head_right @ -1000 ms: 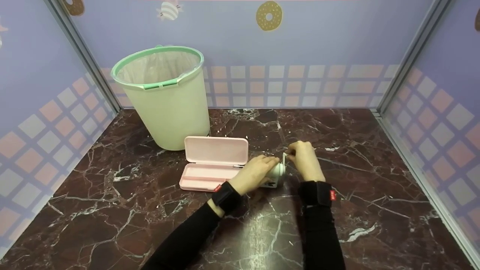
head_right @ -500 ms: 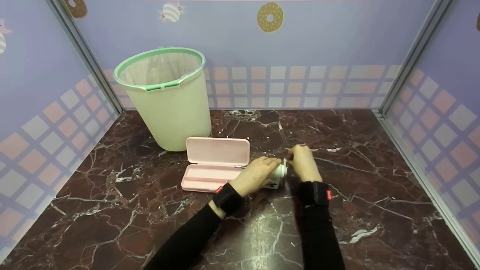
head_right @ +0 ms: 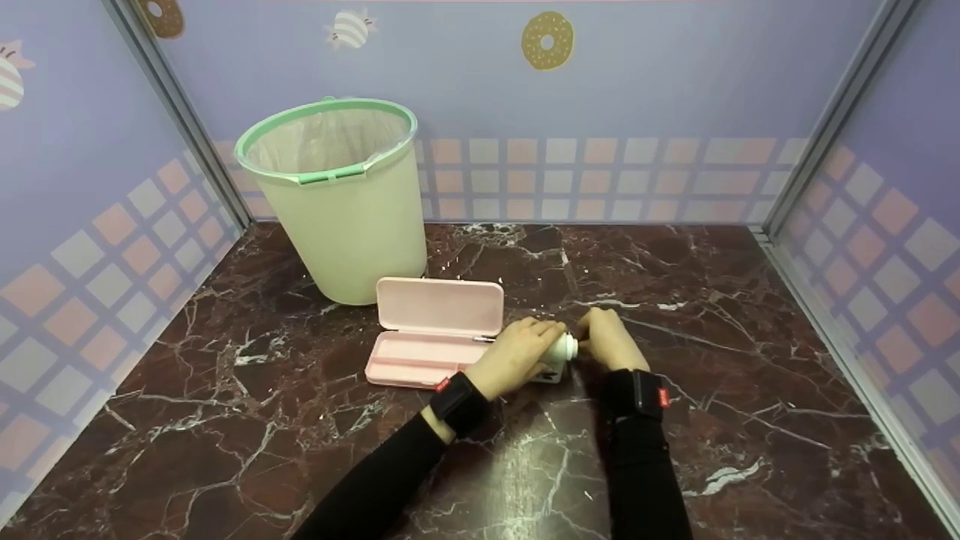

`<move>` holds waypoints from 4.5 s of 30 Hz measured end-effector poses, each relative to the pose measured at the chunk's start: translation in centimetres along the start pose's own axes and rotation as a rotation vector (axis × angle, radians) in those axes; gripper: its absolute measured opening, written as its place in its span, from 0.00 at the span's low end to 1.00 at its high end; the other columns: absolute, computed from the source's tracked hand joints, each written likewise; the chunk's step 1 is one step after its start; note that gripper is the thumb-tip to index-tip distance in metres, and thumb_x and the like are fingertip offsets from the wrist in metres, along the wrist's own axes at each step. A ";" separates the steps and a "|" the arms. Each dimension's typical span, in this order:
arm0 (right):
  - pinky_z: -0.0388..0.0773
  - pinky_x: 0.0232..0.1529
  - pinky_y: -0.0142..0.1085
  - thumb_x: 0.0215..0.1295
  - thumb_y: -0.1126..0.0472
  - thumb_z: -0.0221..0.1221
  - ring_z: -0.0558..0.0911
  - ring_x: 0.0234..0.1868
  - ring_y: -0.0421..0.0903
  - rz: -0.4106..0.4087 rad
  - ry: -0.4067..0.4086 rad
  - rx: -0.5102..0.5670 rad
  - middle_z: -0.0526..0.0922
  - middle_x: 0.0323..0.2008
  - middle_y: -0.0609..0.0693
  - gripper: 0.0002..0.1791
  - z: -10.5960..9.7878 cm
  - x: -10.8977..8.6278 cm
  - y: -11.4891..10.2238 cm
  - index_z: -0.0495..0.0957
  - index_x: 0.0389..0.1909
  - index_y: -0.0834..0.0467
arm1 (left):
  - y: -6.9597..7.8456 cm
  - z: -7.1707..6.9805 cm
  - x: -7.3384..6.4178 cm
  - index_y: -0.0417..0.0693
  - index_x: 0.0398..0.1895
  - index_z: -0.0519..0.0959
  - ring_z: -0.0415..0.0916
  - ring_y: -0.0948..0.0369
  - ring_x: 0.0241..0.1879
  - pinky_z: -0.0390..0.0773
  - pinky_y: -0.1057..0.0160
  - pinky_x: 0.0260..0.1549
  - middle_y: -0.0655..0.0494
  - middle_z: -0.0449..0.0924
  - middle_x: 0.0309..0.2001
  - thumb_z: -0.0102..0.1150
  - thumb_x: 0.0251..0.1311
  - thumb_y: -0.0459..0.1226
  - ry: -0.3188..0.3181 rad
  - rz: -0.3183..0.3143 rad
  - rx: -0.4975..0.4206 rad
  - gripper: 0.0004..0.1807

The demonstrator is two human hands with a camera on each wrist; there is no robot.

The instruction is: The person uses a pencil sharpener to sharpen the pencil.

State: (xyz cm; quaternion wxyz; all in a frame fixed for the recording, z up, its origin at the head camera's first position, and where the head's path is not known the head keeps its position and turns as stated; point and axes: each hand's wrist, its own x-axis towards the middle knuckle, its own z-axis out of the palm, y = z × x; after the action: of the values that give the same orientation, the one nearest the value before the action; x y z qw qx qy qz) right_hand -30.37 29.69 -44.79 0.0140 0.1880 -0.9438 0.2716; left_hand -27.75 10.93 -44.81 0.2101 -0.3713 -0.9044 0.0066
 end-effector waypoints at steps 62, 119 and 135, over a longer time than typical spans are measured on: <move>0.76 0.30 0.28 0.59 0.66 0.66 0.80 0.28 0.36 -0.114 -0.135 0.013 0.88 0.30 0.52 0.02 -5.7 -3.1 -4.3 0.84 0.30 0.61 | 1.2 -0.3 0.0 0.53 0.50 0.80 0.79 0.64 0.41 0.78 0.70 0.42 0.63 0.84 0.43 0.54 0.63 0.39 0.011 -0.128 0.089 0.14; 0.76 0.24 0.33 0.39 0.70 0.71 0.77 0.20 0.40 0.086 -0.236 -0.022 0.84 0.20 0.49 0.07 -0.5 -1.1 -1.7 0.82 0.21 0.63 | 0.9 -0.1 0.0 0.53 0.53 0.80 0.80 0.62 0.41 0.80 0.68 0.43 0.61 0.85 0.46 0.58 0.60 0.37 0.058 -0.070 0.063 0.16; 0.81 0.24 0.28 0.53 0.69 0.67 0.83 0.21 0.39 0.036 -0.461 0.191 0.86 0.23 0.53 0.05 -3.4 -2.4 -3.2 0.82 0.25 0.67 | 1.4 -0.5 0.0 0.53 0.52 0.80 0.80 0.63 0.43 0.78 0.69 0.45 0.62 0.84 0.45 0.59 0.60 0.37 -0.027 -0.205 0.060 0.16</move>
State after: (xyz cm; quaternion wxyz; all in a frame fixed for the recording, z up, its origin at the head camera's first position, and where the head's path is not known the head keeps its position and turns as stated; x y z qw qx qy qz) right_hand -27.28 29.79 -40.56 -0.2246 0.2285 -0.8952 0.3098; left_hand -26.62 11.83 -44.55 0.2088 -0.2701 -0.9398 0.0173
